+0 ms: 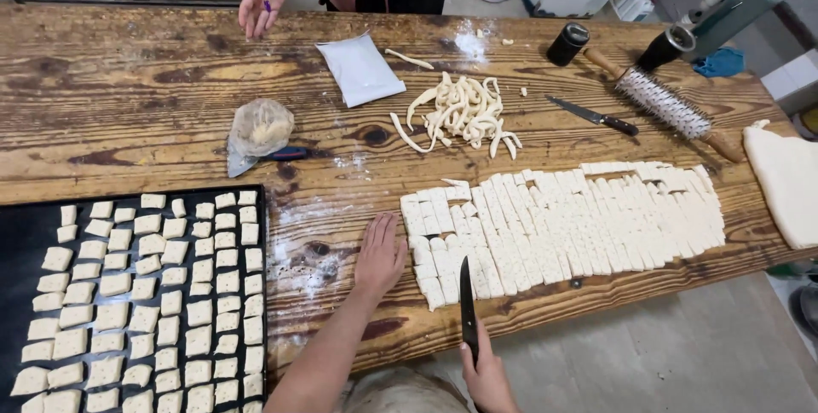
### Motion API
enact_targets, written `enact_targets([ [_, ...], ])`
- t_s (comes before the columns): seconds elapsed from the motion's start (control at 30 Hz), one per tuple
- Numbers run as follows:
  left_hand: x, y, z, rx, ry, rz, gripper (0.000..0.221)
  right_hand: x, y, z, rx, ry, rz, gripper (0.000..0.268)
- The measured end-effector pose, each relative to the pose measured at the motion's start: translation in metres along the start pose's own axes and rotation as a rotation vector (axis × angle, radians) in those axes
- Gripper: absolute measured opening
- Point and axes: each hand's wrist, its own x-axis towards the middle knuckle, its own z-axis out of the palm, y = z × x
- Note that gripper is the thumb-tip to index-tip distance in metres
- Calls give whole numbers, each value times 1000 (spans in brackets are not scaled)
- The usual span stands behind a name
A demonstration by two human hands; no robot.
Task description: Cutting dough strips into small squares with a knife and arranging them in rows on a baking tray.
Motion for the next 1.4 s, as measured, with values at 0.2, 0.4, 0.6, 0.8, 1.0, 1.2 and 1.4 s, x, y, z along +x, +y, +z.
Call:
enact_targets([
  [0.2,-37,-8,-10,-326,69,138,54,-24,3,3,35,37,119,65],
  [0.4,-150,14,-75,-546,-234,-61,40,-45,8,14,108,41,61,64],
  [0.6,-237,-10,-86,-780,-339,-432,37,-30,47,42,152,167,-235,61],
  [0.8,-263,-14,-81,-885,-205,-606,43,-27,40,32,58,131,-336,66],
  [1.0,-251,-11,-64,-892,-127,-566,45,-13,47,7,37,161,-290,65],
  [1.2,-193,23,-32,-801,-236,-434,49,-10,71,-20,67,170,-197,60],
  [1.4,-97,84,2,-16,-137,-358,69,22,117,-44,25,199,-59,65],
])
